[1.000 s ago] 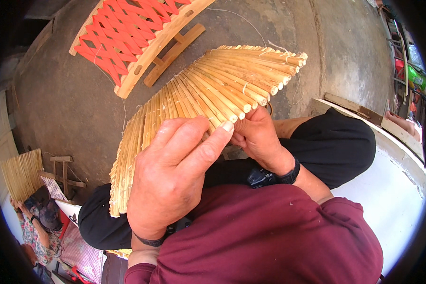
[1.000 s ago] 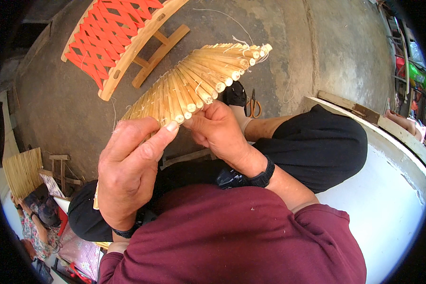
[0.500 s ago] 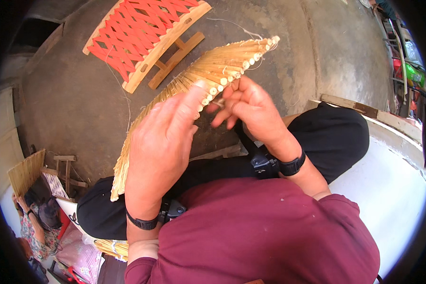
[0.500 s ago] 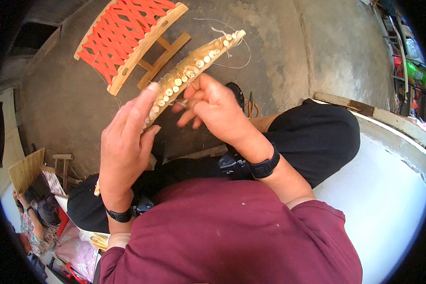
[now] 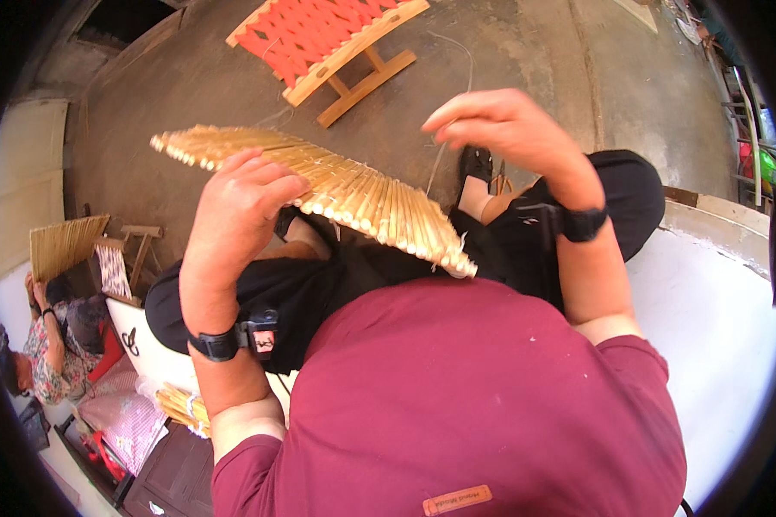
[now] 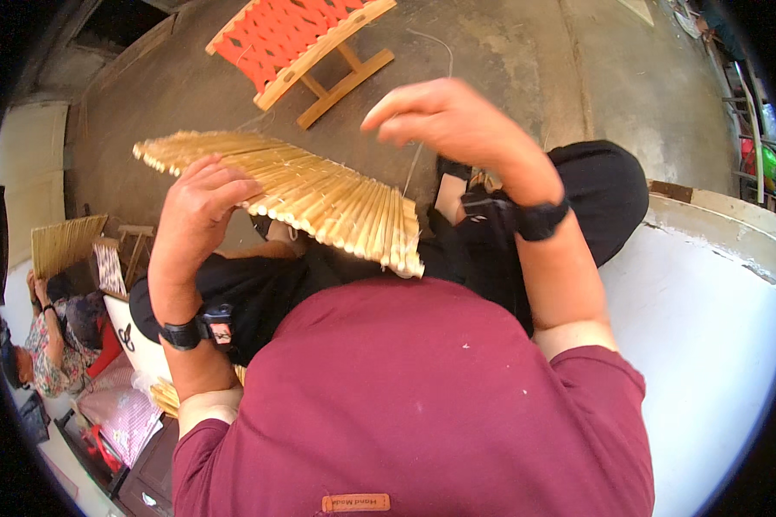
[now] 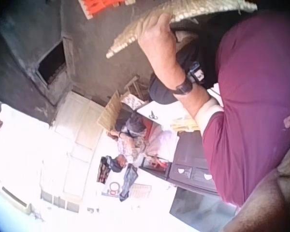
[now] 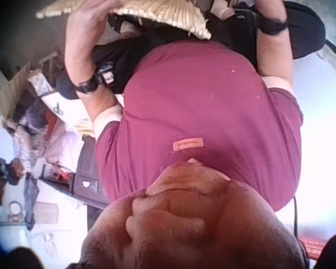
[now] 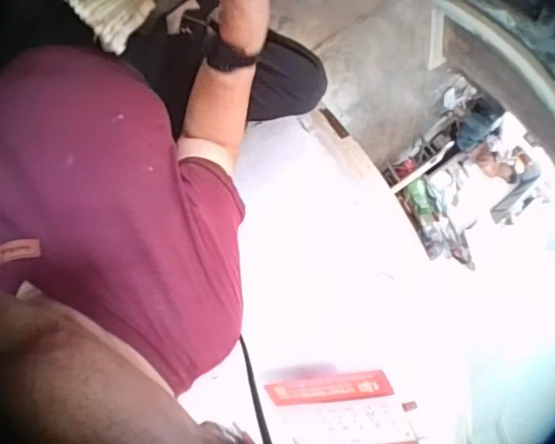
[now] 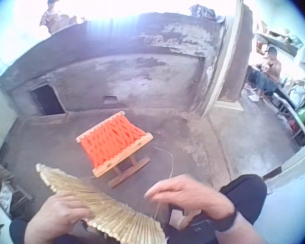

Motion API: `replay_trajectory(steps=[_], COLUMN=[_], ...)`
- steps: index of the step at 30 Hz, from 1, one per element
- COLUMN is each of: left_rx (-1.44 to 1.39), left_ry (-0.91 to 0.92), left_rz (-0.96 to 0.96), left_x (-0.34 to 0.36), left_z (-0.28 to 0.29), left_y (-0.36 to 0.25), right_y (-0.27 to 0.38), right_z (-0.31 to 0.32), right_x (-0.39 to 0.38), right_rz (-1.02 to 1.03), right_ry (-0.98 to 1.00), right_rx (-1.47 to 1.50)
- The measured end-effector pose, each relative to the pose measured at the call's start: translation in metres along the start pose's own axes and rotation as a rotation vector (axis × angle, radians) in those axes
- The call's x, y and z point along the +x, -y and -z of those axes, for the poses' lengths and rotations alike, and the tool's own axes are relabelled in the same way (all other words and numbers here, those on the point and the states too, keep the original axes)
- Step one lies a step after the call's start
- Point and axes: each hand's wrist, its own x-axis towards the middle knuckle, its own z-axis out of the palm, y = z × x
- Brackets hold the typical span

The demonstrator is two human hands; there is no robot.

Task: The person weaves thin wooden sticks together using a needle and thread, repeatedly passing the needle through loops along the edge of the mat to secure the sticks in place and then tightening the thread by hand.

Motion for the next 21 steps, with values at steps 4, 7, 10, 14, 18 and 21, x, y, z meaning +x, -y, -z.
replay_trajectory(steps=[4,7,10,14,18,21], left_rx=[0.245,0.199,0.073,-0.123,-0.166,-0.152], left_ry=[-0.172,-0.337,-0.366,-0.416,-0.302,-0.26], left_rz=[0.03,0.085,0.107,0.137,0.1,0.098], left_x=[-0.02,-0.031,-0.04,-0.041,-0.032,-0.024], left_z=[-0.023,-0.044,-0.055,-0.05,-0.036,-0.035], left_y=[-0.012,-0.024,-0.033,-0.037,-0.034,-0.031], right_y=[-0.04,-0.042,-0.047,-0.042,-0.048,-0.048], right_z=[-0.075,-0.105,-0.119,-0.124,-0.13,-0.134], right_x=[0.032,0.04,0.044,0.041,0.041,0.045], right_rz=[0.158,0.006,0.074,0.205,0.376,0.531], right_ry=[0.287,0.292,0.36,0.368,0.225,0.066], right_rx=[0.103,0.27,0.403,0.272,0.186,0.178])
